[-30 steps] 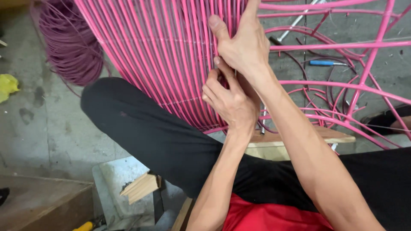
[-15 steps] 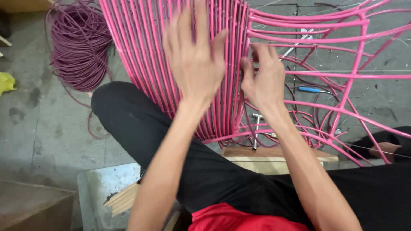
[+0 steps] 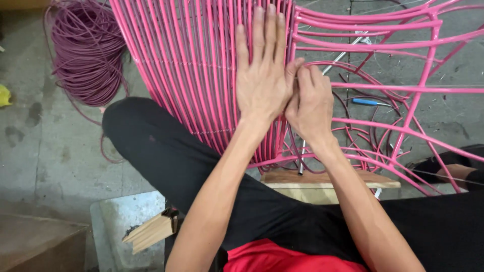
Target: The person is assembling a pink wire-frame chair by securing the wire components using a hammer and a punch tool.
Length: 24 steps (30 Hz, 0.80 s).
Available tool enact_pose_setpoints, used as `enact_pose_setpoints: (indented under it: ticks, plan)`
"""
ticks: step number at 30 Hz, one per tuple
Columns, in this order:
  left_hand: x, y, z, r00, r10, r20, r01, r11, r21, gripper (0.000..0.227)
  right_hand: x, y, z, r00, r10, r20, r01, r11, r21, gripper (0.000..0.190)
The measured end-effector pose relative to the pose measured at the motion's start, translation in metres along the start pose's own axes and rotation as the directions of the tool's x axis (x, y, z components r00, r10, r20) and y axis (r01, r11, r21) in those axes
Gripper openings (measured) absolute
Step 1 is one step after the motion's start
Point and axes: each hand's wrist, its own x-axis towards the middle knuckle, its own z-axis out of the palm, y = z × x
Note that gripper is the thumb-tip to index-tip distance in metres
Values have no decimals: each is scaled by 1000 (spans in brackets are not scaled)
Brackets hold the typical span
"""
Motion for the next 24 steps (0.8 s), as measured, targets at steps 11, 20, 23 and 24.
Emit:
enact_pose_setpoints:
  ticks: [11,20,23,24]
  plan:
    - [-79,34,9,1000,14,-6,-14,990,-139,81,-9,-2,-25,956,8,-292,97,934,344,33]
    - [-109,28,38,920,-132,-369,-121,801,-586,55,-1,0,-32,980,-36,-194,101,935,341,24]
    - [-68,-8,5,851,-266,-452,46,897,-440,70,0,0,-31,978,-56,-200,118,942,315,24]
    - [-53,-25,-5,849,-269,-456,48,897,-440,70,0,-1,-31,978,-62,-200,124,941,315,24]
